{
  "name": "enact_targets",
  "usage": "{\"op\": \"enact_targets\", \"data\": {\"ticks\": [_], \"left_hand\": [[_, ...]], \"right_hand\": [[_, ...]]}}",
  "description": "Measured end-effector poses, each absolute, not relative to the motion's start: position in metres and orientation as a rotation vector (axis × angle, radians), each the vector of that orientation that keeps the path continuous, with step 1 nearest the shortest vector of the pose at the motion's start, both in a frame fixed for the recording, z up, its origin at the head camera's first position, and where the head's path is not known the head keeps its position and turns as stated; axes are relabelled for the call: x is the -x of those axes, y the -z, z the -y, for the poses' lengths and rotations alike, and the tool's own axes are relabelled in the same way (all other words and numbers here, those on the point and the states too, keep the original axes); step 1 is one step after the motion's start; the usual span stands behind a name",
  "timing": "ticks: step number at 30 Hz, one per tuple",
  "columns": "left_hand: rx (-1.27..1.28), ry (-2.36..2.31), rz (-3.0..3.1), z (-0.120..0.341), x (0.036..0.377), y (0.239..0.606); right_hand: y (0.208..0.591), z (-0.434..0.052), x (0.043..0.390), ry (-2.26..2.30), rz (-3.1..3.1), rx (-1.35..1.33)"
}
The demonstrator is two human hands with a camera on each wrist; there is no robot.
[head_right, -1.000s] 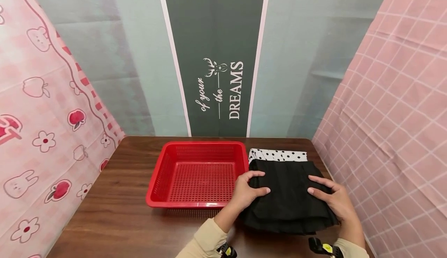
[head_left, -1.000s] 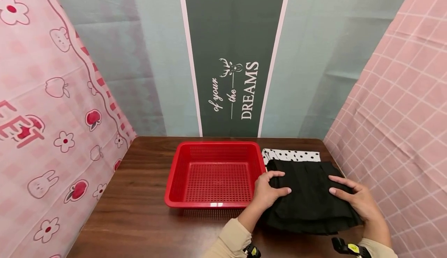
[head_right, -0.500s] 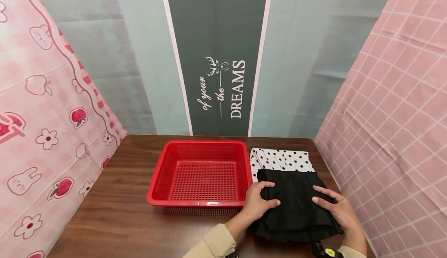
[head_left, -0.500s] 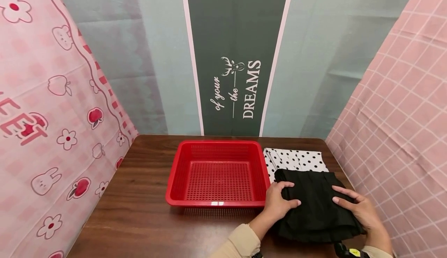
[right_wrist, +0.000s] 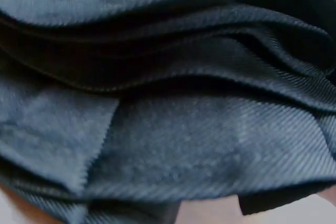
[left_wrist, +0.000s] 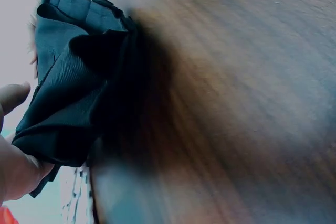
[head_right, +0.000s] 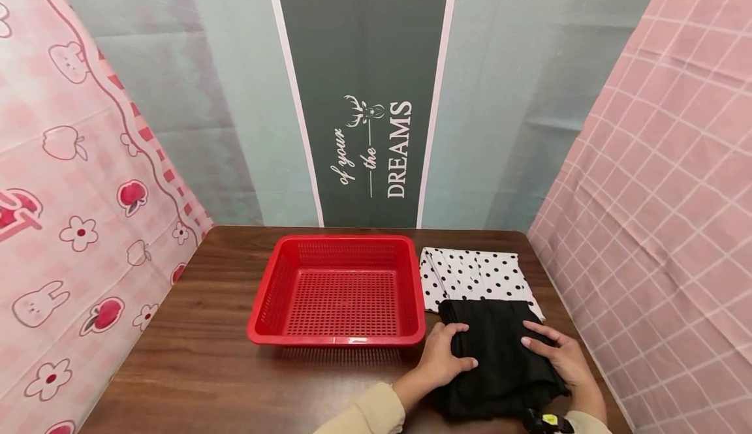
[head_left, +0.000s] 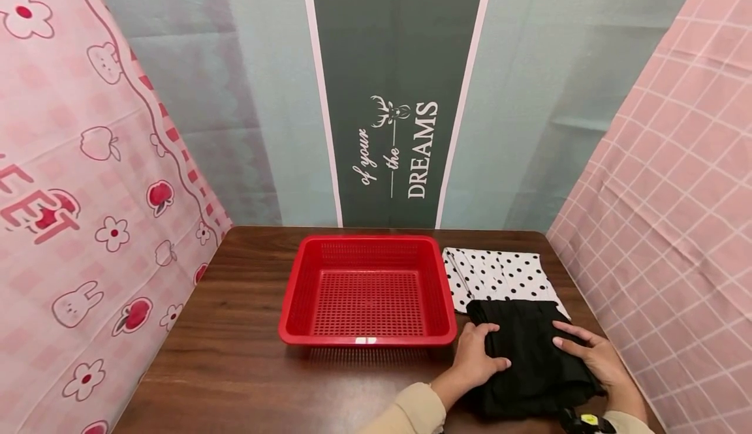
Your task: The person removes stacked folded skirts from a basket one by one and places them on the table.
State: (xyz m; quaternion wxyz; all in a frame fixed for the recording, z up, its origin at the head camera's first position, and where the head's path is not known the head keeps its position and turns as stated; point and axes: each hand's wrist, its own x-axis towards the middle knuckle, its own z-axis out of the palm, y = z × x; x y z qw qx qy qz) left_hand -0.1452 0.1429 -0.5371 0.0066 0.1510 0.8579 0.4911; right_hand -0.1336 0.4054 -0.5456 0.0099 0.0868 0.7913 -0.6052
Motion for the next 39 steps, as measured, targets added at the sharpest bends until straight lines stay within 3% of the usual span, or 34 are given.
{"op": "enact_targets", "data": {"ticks": [8,22,39], "left_hand": [[-0.464,-1.567,-2.650,-0.142,0.145,0.546],[-0.207,-1.567,-2.452,-0.133,0.146,0.559],[-0.244,-1.615,-2.380,-0.126,0.151,0.569]], "right_hand": [[0.560,-0.413,0.126,1.796,-2.526,-0.334],[0.568,-0.409,0.112,1.569,-2.506,-0.493],[0.574,-0.408,0.125,1.503,-2.533,-0.482]]}}
